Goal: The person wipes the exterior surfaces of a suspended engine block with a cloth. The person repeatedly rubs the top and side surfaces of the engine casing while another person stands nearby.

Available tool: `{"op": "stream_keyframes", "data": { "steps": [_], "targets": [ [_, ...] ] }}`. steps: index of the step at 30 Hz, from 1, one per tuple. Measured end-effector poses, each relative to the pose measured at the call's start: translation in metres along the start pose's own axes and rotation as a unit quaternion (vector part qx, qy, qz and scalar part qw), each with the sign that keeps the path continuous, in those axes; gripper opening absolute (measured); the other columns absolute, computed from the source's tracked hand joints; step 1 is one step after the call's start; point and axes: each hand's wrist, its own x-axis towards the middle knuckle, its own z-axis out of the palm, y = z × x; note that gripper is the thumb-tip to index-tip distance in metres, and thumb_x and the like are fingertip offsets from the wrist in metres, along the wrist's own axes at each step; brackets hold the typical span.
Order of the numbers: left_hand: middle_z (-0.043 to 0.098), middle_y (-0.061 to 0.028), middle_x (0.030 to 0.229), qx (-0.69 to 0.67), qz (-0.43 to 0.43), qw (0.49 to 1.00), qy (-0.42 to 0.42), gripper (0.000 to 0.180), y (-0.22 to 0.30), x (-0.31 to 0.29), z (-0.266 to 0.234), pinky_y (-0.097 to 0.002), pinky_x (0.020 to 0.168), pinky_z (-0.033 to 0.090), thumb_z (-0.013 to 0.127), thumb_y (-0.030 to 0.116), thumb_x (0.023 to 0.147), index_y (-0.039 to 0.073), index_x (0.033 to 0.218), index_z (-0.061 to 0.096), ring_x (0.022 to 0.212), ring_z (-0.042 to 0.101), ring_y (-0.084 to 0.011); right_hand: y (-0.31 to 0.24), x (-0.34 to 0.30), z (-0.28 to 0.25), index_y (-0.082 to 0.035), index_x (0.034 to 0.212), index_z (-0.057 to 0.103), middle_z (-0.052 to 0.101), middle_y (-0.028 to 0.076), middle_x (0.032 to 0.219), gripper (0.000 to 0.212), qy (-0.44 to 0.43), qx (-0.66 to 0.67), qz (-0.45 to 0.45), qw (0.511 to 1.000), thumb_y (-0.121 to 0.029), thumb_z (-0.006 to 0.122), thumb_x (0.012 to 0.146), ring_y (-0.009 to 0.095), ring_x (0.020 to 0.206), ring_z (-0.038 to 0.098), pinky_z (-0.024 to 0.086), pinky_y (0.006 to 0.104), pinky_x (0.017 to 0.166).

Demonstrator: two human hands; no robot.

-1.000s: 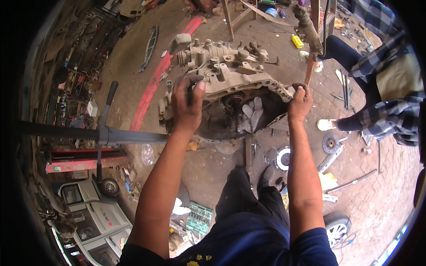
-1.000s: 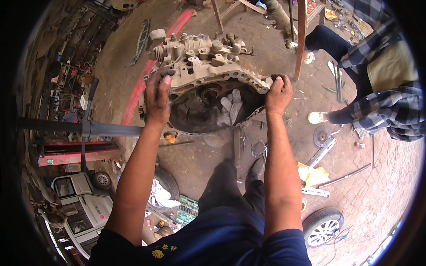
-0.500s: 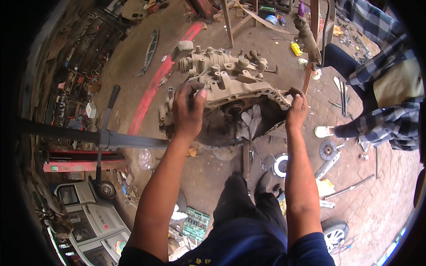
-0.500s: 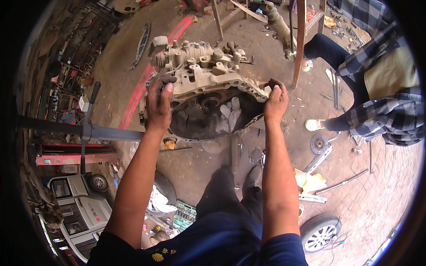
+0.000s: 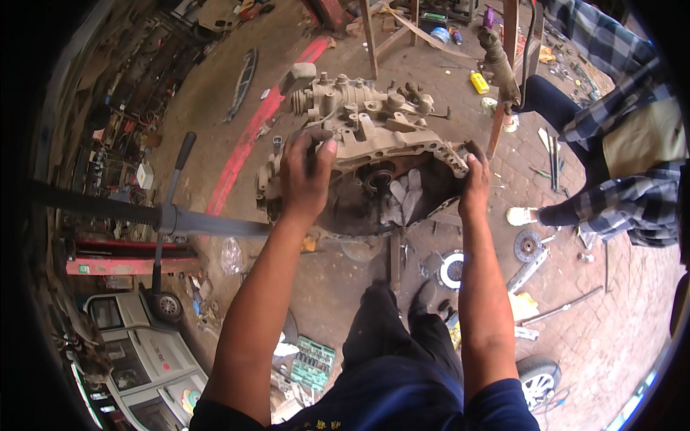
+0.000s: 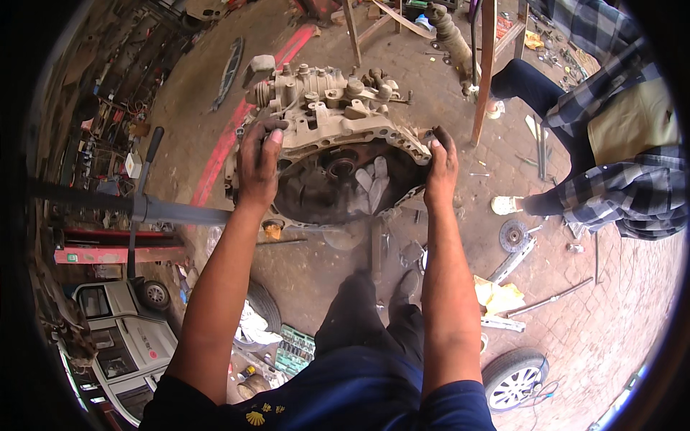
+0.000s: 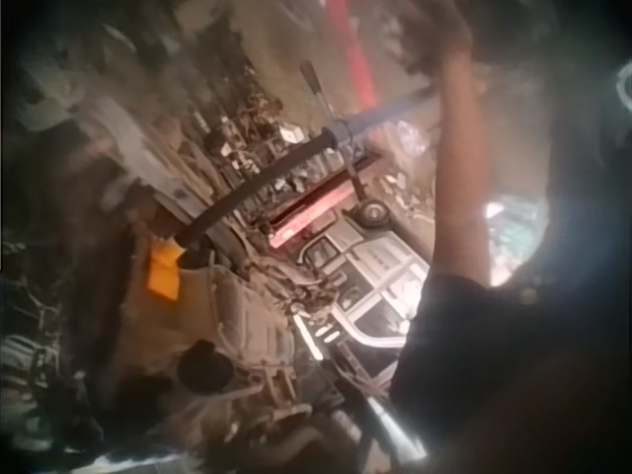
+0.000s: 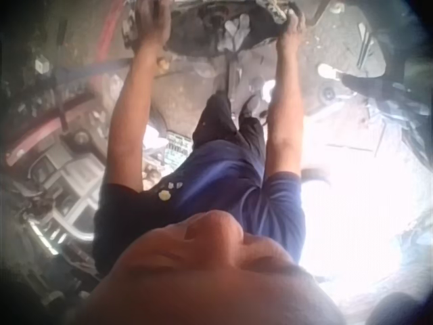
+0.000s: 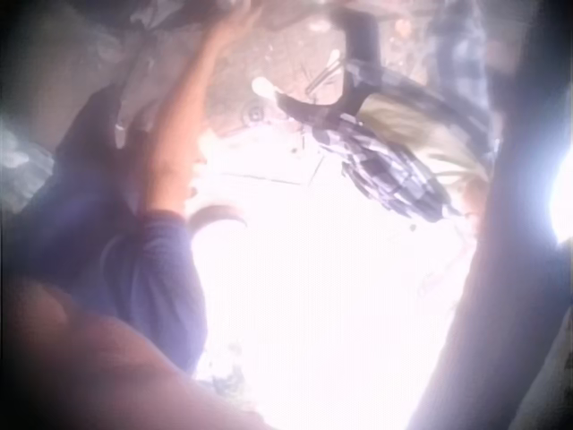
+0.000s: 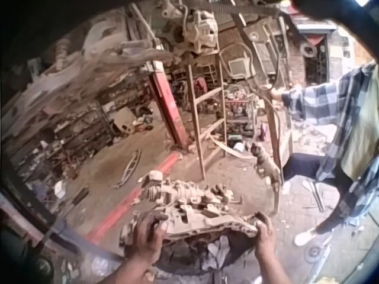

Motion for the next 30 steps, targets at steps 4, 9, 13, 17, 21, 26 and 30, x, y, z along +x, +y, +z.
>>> {"op": "stream_keyframes", "data": {
  "steps": [4,9,13,17,21,26,30],
  "targets": [
    [0.066,-0.0173,0.101,-0.006,0.003,1.0,-0.004,0.037,0.0,0.0,-0.002,-0.0415,0.093,0.046,0.062,0.036,0.095,0.001,0.104,0.067,0.1,0.061,-0.0334,0.003,0.001,-0.001,0.004,0.137,0.056,0.059,0.018,0.138,0.053,-0.012,0.042,0.028,0.999,-0.029,0.051,0.096,0.028,0.129,0.053,0.037,0.037,0.112],
    [0.066,-0.0163,0.102,-0.031,-0.009,0.999,-0.035,0.037,-0.006,0.004,-0.008,-0.0397,0.093,0.046,0.062,0.035,0.093,0.0,0.107,0.067,0.101,0.061,-0.0312,-0.004,-0.018,-0.002,0.003,0.137,0.057,0.057,0.018,0.139,0.052,0.005,0.024,0.036,0.999,-0.028,0.047,0.097,0.028,0.131,0.051,0.035,0.0377,0.114],
    [0.067,-0.0157,0.106,-0.086,-0.009,0.994,-0.064,0.041,-0.011,0.01,-0.015,-0.0375,0.095,0.046,0.063,0.035,0.091,-0.001,0.11,0.067,0.104,0.062,-0.0289,-0.016,-0.041,-0.003,0.005,0.136,0.056,0.058,0.021,0.138,0.051,0.014,0.006,0.042,0.999,-0.028,0.049,0.097,0.031,0.129,0.052,0.036,0.0388,0.112],
    [0.067,-0.014,0.11,-0.126,0.013,0.987,-0.103,0.05,-0.014,0.017,-0.023,-0.0352,0.097,0.046,0.066,0.038,0.088,-0.003,0.117,0.065,0.109,0.062,-0.0241,-0.018,-0.067,-0.005,0.003,0.137,0.057,0.057,0.018,0.138,0.053,0.034,-0.081,-0.016,0.996,-0.032,0.044,0.1,0.03,0.131,0.051,0.034,0.0383,0.114],
    [0.067,-0.0121,0.114,-0.18,-0.008,0.975,-0.13,0.057,-0.02,0.018,-0.026,-0.0337,0.098,0.047,0.069,0.04,0.086,-0.003,0.124,0.062,0.11,0.062,-0.0197,-0.02,-0.086,-0.005,0.005,0.137,0.055,0.057,0.022,0.137,0.049,0.056,-0.052,0.008,0.997,-0.026,0.046,0.1,0.033,0.129,0.052,0.036,0.0404,0.112],
    [0.068,-0.012,0.116,-0.195,0.001,0.971,-0.135,0.057,-0.02,0.02,-0.03,-0.0329,0.099,0.047,0.065,0.04,0.089,-0.003,0.126,0.062,0.109,0.062,-0.0182,-0.019,-0.103,-0.006,0.005,0.136,0.055,0.057,0.022,0.132,0.048,0.069,-0.097,-0.019,0.993,-0.027,0.049,0.1,0.036,0.126,0.052,0.036,0.0415,0.111],
    [0.068,-0.0129,0.118,-0.23,0.014,0.963,-0.14,0.054,-0.029,0.026,-0.033,-0.0325,0.102,0.044,0.054,0.041,0.096,-0.004,0.125,0.063,0.113,0.06,-0.0199,-0.011,-0.115,-0.009,0.005,0.135,0.054,0.057,0.022,0.132,0.05,0.071,-0.142,-0.05,0.986,-0.032,0.051,0.101,0.037,0.126,0.052,0.037,0.0421,0.11]
  ]
}}
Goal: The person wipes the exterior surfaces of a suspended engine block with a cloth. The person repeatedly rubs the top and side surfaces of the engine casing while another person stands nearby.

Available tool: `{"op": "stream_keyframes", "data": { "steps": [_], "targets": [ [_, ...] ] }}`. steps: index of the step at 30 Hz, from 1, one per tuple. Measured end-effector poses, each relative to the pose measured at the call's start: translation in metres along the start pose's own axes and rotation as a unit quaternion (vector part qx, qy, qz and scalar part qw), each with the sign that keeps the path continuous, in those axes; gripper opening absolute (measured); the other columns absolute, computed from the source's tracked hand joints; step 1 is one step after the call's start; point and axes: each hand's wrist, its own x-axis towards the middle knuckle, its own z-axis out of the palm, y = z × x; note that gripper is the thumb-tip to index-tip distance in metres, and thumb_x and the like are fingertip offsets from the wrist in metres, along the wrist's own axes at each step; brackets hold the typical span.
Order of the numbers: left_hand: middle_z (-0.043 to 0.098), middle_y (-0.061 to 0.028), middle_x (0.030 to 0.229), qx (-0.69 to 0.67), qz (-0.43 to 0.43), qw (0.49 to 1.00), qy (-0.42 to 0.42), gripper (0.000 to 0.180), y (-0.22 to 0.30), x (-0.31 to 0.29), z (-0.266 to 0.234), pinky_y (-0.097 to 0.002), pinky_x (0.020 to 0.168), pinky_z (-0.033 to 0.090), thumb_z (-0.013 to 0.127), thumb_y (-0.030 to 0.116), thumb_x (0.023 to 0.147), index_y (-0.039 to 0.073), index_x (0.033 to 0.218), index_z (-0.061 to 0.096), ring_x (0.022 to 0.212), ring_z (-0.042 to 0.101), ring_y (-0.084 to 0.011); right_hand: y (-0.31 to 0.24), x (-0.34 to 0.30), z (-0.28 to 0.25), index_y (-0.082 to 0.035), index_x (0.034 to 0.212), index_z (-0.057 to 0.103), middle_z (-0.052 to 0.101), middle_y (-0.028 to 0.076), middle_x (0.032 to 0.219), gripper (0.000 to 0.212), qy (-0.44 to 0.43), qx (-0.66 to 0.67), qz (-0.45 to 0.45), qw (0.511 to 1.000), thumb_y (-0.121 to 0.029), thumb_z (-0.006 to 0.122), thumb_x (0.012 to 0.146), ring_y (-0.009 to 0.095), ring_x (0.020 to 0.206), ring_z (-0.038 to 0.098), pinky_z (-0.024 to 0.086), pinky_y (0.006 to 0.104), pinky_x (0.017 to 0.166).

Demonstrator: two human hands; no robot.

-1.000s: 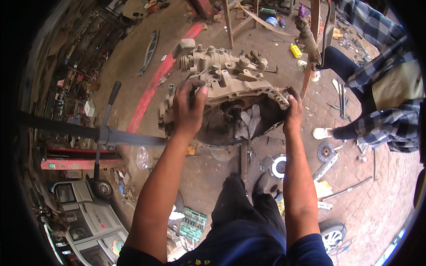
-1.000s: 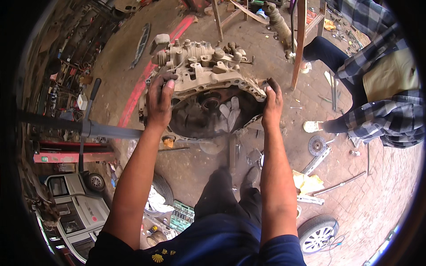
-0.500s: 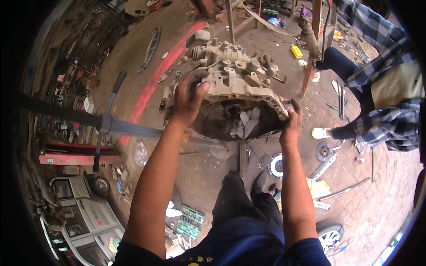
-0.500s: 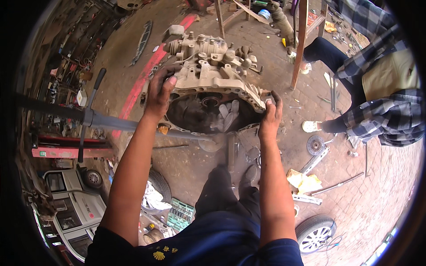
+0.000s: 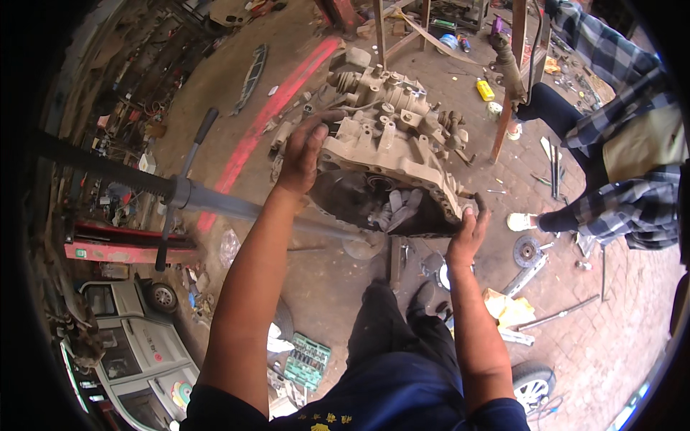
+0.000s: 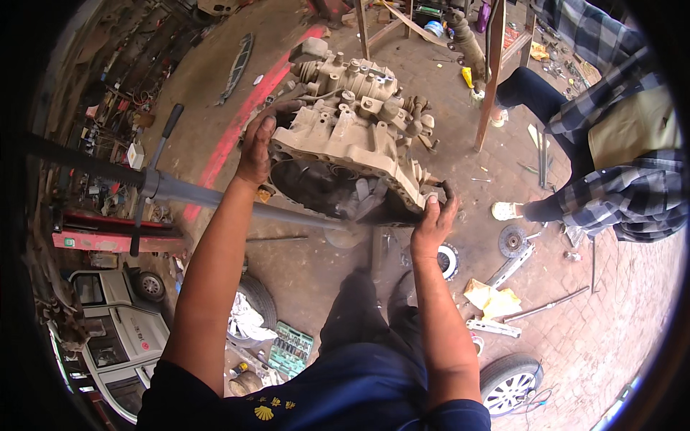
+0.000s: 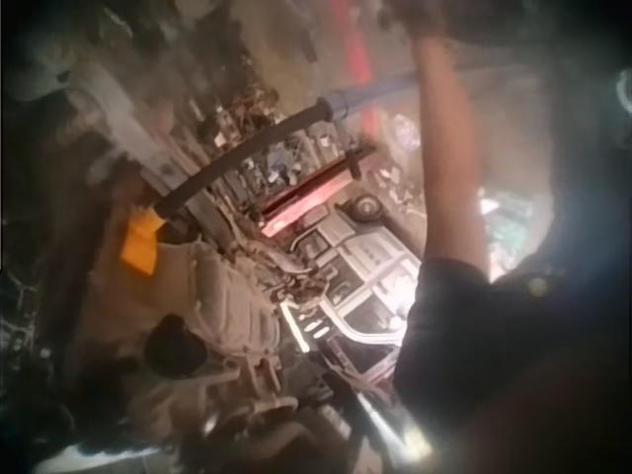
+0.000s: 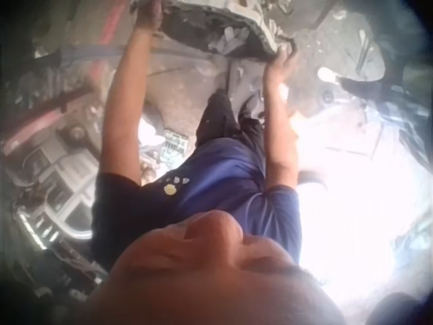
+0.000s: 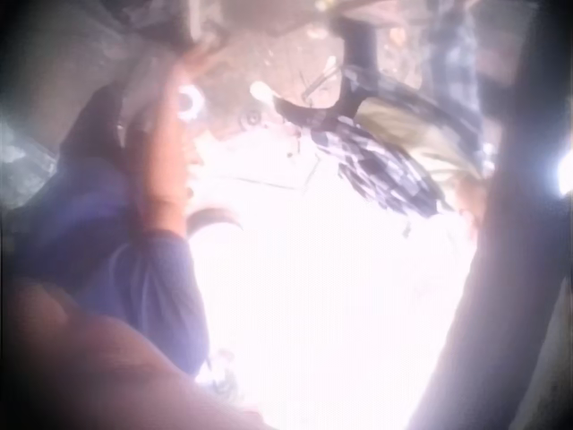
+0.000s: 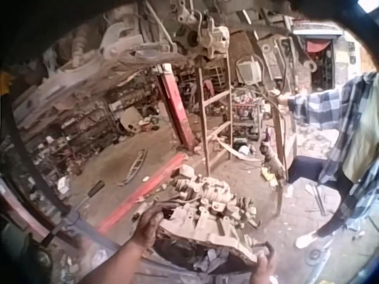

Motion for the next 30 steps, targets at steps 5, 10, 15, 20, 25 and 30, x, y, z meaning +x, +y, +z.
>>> {"op": "stream_keyframes", "data": {
  "steps": [5,10,15,20,25,30],
  "targets": [
    [0.067,-0.0139,0.12,0.014,0.004,1.0,-0.019,0.057,0.005,0.002,0.001,-0.0326,0.104,0.042,0.052,0.044,0.098,-0.005,0.126,0.063,0.115,0.06,-0.0213,-0.001,0.0,-0.002,0.004,0.141,0.052,0.056,0.022,0.138,0.052,-0.015,0.007,0.004,1.0,-0.031,0.052,0.102,0.036,0.13,0.053,0.036,0.042,0.114],
    [0.067,-0.0137,0.121,0.022,0.019,0.999,-0.019,0.061,-0.001,0.003,0.003,-0.0336,0.105,0.042,0.062,0.046,0.092,-0.005,0.126,0.063,0.116,0.06,-0.0214,0.011,0.008,0.0,0.004,0.14,0.053,0.058,0.023,0.134,0.049,-0.023,0.033,-0.008,0.999,-0.026,0.052,0.101,0.035,0.126,0.056,0.04,0.0416,0.111],
    [0.068,-0.0134,0.12,0.025,0.005,1.0,-0.018,0.06,-0.001,0.003,0.0,-0.0338,0.102,0.046,0.067,0.043,0.087,-0.003,0.125,0.064,0.113,0.062,-0.0204,0.009,0.005,-0.005,0.004,0.127,0.058,0.06,0.021,0.12,0.04,-0.016,-0.042,0.005,0.999,-0.026,0.052,0.102,0.034,0.111,0.06,0.045,0.0433,0.101],
    [0.069,-0.0132,0.118,0.033,-0.003,0.999,-0.001,0.057,-0.003,0.002,0.001,-0.0333,0.1,0.047,0.067,0.039,0.086,-0.002,0.124,0.066,0.111,0.063,-0.0195,0.002,0.004,-0.002,0.005,0.133,0.057,0.06,0.022,0.127,0.048,-0.007,-0.016,-0.032,0.999,-0.032,0.055,0.104,0.033,0.119,0.059,0.044,0.0412,0.105],
    [0.068,-0.0137,0.122,0.043,-0.016,0.999,0.0,0.057,-0.005,0.004,0.002,-0.0347,0.105,0.043,0.065,0.042,0.086,-0.001,0.123,0.066,0.116,0.061,-0.0212,0.0,0.005,-0.004,0.006,0.139,0.052,0.059,0.024,0.135,0.054,-0.01,-0.003,0.031,0.999,-0.035,0.057,0.104,0.033,0.124,0.059,0.043,0.041,0.108],
    [0.067,-0.0139,0.123,0.054,-0.001,0.998,-0.007,0.059,-0.009,0.005,0.001,-0.0351,0.106,0.042,0.063,0.044,0.086,-0.003,0.122,0.066,0.119,0.06,-0.0222,0.01,0.002,-0.007,0.006,0.132,0.057,0.063,0.019,0.122,0.045,-0.003,0.006,0.041,0.999,-0.027,0.062,0.102,0.03,0.115,0.061,0.047,0.0395,0.102]
  ]
}}
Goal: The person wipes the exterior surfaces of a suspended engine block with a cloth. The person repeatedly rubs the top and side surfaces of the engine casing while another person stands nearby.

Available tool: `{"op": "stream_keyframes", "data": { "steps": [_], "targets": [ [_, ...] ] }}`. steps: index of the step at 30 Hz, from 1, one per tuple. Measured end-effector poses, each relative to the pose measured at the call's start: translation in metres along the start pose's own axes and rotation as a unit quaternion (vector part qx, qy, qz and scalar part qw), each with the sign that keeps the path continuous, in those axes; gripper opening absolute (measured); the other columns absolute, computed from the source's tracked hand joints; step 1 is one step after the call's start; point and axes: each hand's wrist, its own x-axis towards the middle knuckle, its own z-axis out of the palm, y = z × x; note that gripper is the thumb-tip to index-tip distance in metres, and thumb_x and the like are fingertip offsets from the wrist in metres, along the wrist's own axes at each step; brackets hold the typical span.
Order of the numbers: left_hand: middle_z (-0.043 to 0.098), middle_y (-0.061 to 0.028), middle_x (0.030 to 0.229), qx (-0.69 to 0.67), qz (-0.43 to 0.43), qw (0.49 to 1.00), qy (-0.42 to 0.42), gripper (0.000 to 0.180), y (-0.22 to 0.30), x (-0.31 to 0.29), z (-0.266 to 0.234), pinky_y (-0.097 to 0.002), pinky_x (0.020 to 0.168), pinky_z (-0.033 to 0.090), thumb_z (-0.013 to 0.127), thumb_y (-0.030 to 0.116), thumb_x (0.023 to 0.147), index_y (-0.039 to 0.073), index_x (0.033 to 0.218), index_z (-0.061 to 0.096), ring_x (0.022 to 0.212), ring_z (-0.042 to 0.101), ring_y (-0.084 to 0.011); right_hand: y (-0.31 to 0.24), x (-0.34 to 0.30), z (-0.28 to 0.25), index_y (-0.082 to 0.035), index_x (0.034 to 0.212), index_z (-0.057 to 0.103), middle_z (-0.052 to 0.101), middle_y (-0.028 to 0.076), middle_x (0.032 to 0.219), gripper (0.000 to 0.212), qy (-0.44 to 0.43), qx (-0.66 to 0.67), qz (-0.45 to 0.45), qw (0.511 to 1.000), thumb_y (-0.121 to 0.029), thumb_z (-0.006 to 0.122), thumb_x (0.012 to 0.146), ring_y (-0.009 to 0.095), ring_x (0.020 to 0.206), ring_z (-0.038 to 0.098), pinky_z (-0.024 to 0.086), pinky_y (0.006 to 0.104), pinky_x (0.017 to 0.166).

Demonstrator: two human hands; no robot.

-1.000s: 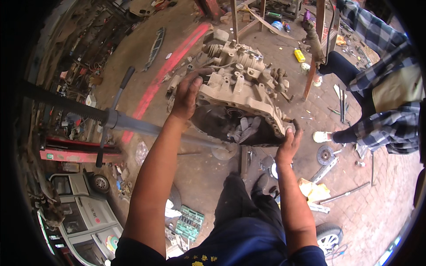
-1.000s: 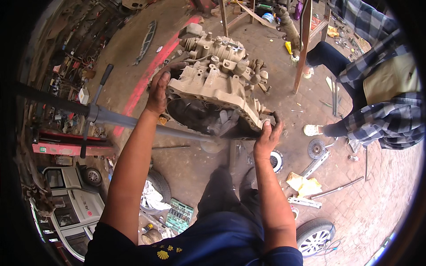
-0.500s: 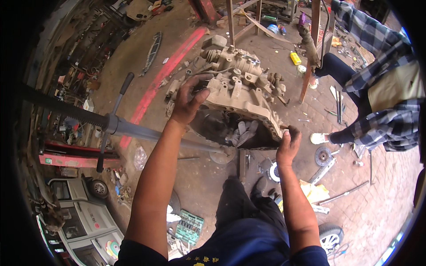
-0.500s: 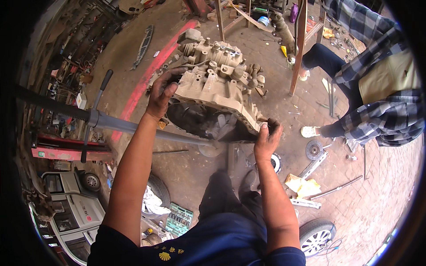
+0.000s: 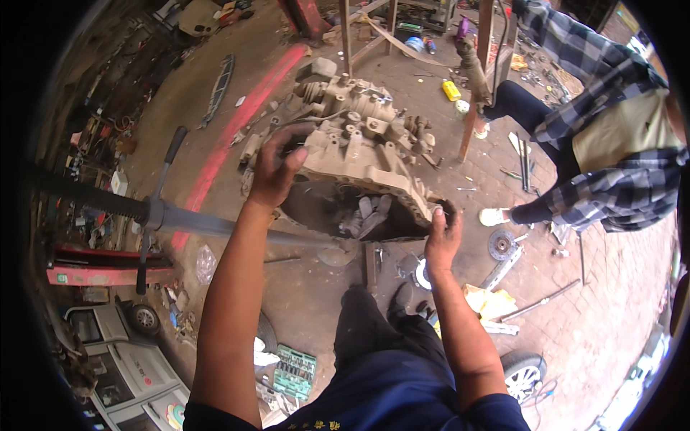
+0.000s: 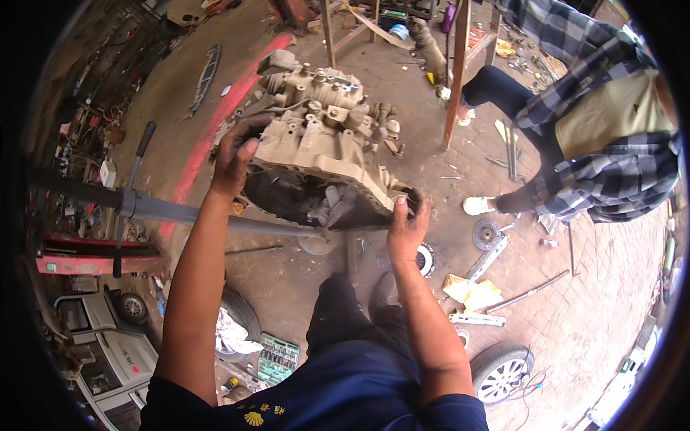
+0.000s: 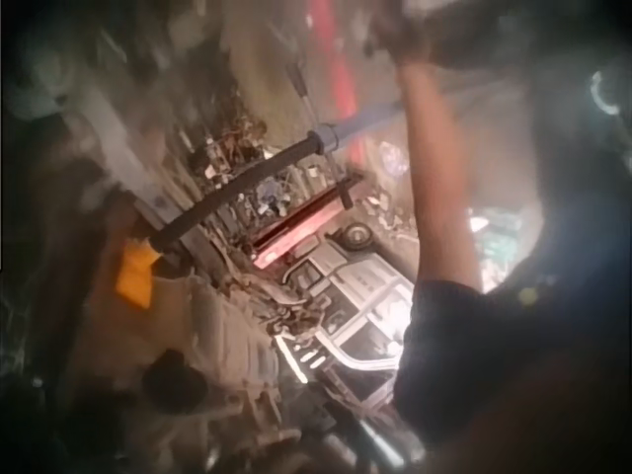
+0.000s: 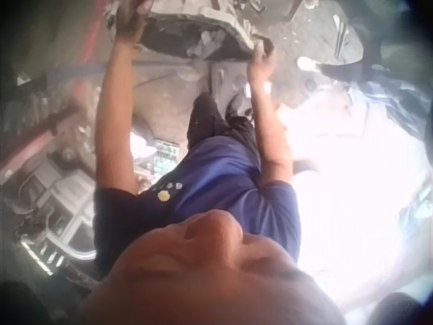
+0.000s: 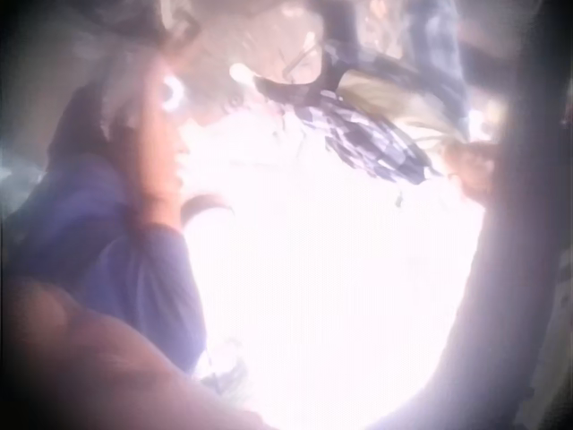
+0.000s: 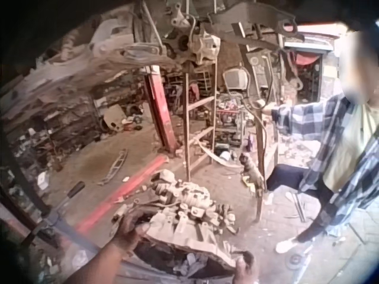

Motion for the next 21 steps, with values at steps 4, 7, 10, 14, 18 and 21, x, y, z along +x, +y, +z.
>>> {"op": "stream_keyframes", "data": {
  "steps": [4,7,10,14,18,21],
  "targets": [
    [0.067,-0.0145,0.123,-0.012,-0.004,1.0,-0.006,0.057,0.003,-0.001,0.001,-0.0354,0.105,0.043,0.062,0.042,0.087,-0.003,0.122,0.066,0.118,0.061,-0.0229,-0.002,0.003,-0.002,0.006,0.139,0.054,0.058,0.023,0.136,0.048,-0.042,-0.017,-0.001,0.999,-0.025,0.058,0.103,0.033,0.126,0.057,0.042,0.0399,0.109],
    [0.067,-0.0151,0.123,0.0,0.019,1.0,-0.017,0.055,0.002,0.002,-0.002,-0.0357,0.105,0.043,0.061,0.04,0.088,-0.004,0.121,0.066,0.119,0.061,-0.0238,0.003,0.008,0.002,0.005,0.137,0.055,0.061,0.024,0.132,0.047,-0.041,-0.014,-0.027,0.999,-0.025,0.059,0.102,0.034,0.122,0.059,0.044,0.0399,0.107],
    [0.067,-0.0148,0.123,0.001,0.02,1.0,-0.014,0.055,0.001,0.0,-0.001,-0.0354,0.105,0.043,0.061,0.04,0.088,-0.004,0.121,0.066,0.119,0.061,-0.0234,-0.013,0.002,-0.005,0.004,0.132,0.057,0.064,0.022,0.124,0.045,-0.029,-0.022,0.022,0.999,-0.028,0.062,0.101,0.034,0.115,0.062,0.047,0.0407,0.102],
    [0.067,-0.0146,0.122,0.0,0.01,1.0,-0.009,0.054,0.001,0.002,-0.002,-0.035,0.105,0.042,0.062,0.039,0.088,-0.005,0.119,0.066,0.118,0.06,-0.0231,-0.005,0.005,-0.003,0.004,0.125,0.062,0.066,0.021,0.118,0.044,-0.012,-0.008,-0.012,1.0,-0.032,0.064,0.1,0.031,0.11,0.064,0.048,0.0409,0.098],
    [0.067,-0.0136,0.12,0.001,0.012,1.0,-0.007,0.052,0.0,0.004,-0.001,-0.0338,0.104,0.042,0.062,0.038,0.088,-0.005,0.117,0.066,0.116,0.06,-0.0217,0.001,0.006,0.005,0.004,0.126,0.063,0.069,0.019,0.111,0.043,0.01,0.019,-0.02,1.0,-0.031,0.064,0.101,0.031,0.105,0.066,0.05,0.0396,0.096],
    [0.068,-0.013,0.118,0.011,0.016,1.0,0.0,0.052,-0.001,0.004,-0.004,-0.0335,0.103,0.043,0.062,0.038,0.088,-0.005,0.117,0.066,0.114,0.061,-0.0207,-0.011,0.009,-0.005,0.004,0.122,0.065,0.07,0.018,0.112,0.041,-0.025,-0.028,0.006,0.999,-0.031,0.066,0.099,0.028,0.104,0.067,0.051,0.038,0.096]
  ]
}}
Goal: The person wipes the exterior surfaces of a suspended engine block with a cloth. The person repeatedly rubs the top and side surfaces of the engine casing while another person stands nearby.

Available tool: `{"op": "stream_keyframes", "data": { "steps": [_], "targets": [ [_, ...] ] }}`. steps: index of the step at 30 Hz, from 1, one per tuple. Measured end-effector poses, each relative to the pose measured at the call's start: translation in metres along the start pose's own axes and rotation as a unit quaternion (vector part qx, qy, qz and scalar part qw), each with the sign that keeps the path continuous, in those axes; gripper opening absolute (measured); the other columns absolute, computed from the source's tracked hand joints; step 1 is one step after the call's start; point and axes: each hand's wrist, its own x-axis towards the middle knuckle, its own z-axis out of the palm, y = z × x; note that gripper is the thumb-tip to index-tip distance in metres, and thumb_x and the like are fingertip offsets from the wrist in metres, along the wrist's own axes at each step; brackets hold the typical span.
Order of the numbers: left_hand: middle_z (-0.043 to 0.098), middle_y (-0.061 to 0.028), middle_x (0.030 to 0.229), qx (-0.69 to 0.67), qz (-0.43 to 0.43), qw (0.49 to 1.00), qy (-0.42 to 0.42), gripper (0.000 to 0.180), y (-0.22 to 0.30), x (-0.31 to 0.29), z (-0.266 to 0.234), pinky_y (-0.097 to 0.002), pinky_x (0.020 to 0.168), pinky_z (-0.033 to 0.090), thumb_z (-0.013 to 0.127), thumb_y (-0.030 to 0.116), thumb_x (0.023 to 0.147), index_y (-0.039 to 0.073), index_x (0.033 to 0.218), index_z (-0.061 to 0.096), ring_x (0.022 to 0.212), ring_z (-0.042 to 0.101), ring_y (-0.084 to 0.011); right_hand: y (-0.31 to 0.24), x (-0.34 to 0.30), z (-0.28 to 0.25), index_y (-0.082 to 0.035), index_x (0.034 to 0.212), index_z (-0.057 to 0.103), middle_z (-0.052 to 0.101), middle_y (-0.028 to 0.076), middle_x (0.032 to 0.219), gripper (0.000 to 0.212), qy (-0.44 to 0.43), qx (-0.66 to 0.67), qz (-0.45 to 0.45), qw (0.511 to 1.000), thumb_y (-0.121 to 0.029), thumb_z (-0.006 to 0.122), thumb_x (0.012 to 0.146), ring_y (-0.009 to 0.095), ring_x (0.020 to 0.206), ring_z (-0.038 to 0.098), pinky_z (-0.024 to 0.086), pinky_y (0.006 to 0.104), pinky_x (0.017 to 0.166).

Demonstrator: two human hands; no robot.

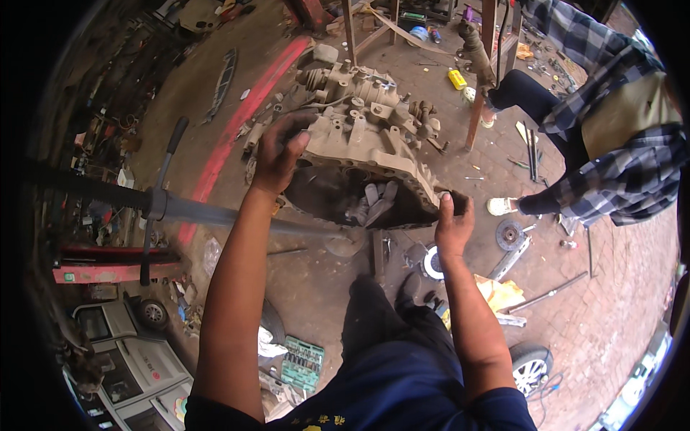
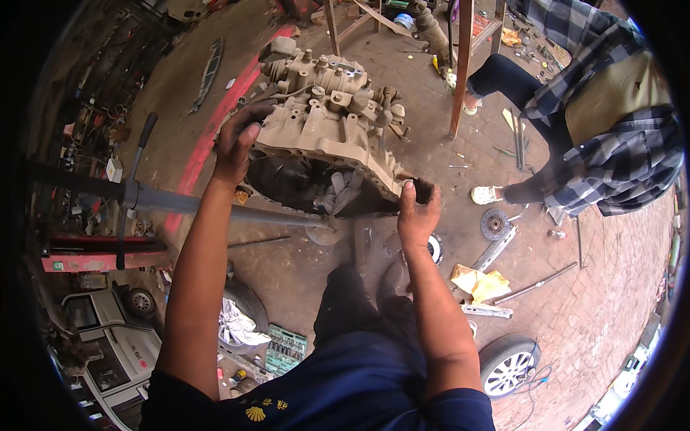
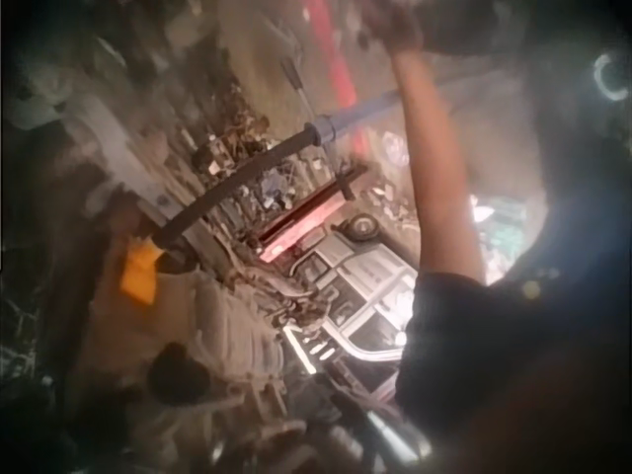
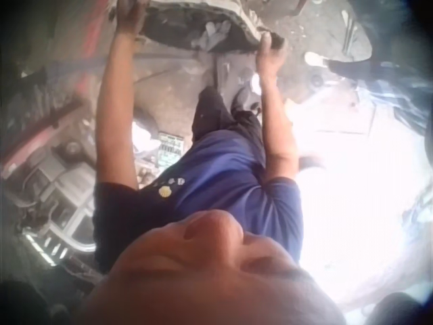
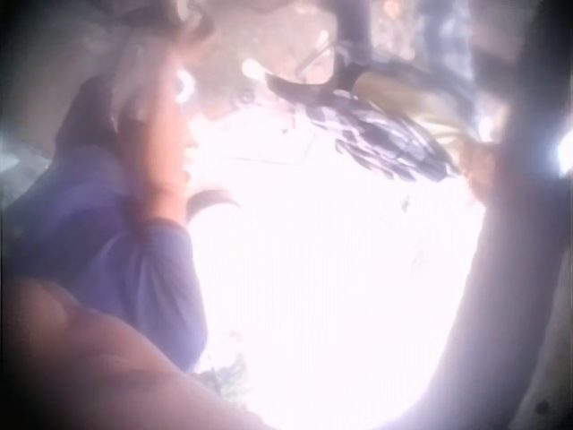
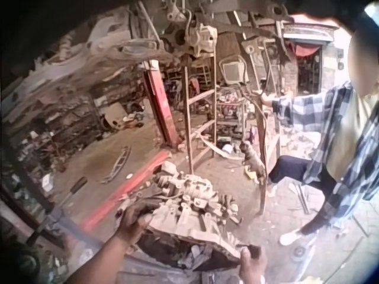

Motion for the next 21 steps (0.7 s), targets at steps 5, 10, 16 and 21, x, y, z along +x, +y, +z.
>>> {"op": "stream_keyframes", "data": {
  "steps": [5,10,16,21],
  "targets": [
    [0.068,-0.0126,0.115,-0.012,-0.016,1.0,-0.002,0.052,-0.003,0.002,0.002,-0.0325,0.1,0.044,0.063,0.039,0.088,-0.004,0.118,0.067,0.11,0.061,-0.0194,0.007,0.003,0.011,0.003,0.112,0.068,0.071,0.015,0.101,0.036,0.062,0.036,-0.053,0.996,-0.03,0.07,0.097,0.025,0.093,0.069,0.053,0.036,0.088],
    [0.068,-0.0114,0.114,-0.03,-0.026,0.999,-0.003,0.053,-0.007,0.001,-0.001,-0.0318,0.098,0.045,0.065,0.039,0.088,-0.004,0.119,0.067,0.108,0.061,-0.0183,-0.008,0.002,-0.001,0.005,0.118,0.066,0.072,0.015,0.109,0.042,0.003,-0.009,-0.004,1.0,-0.034,0.065,0.1,0.024,0.101,0.067,0.05,0.0362,0.093],
    [0.068,-0.0108,0.115,-0.021,-0.024,0.999,-0.001,0.054,-0.005,0.004,0.0,-0.0317,0.099,0.045,0.065,0.04,0.088,-0.004,0.12,0.067,0.109,0.061,-0.0179,-0.007,0.003,0.003,0.003,0.115,0.066,0.072,0.015,0.104,0.04,0.016,0.002,-0.003,1.0,-0.033,0.068,0.098,0.025,0.097,0.068,0.051,0.0367,0.092],
    [0.069,-0.0108,0.115,-0.034,-0.019,0.999,-0.001,0.054,-0.003,0.007,0.003,-0.0317,0.099,0.045,0.066,0.041,0.088,-0.004,0.119,0.067,0.109,0.061,-0.018,0.011,0.007,0.009,0.002,0.109,0.065,0.072,0.015,0.103,0.041,0.055,0.024,-0.061,0.996,-0.036,0.069,0.098,0.026,0.094,0.068,0.052,0.0373,0.089]
  ]
}}
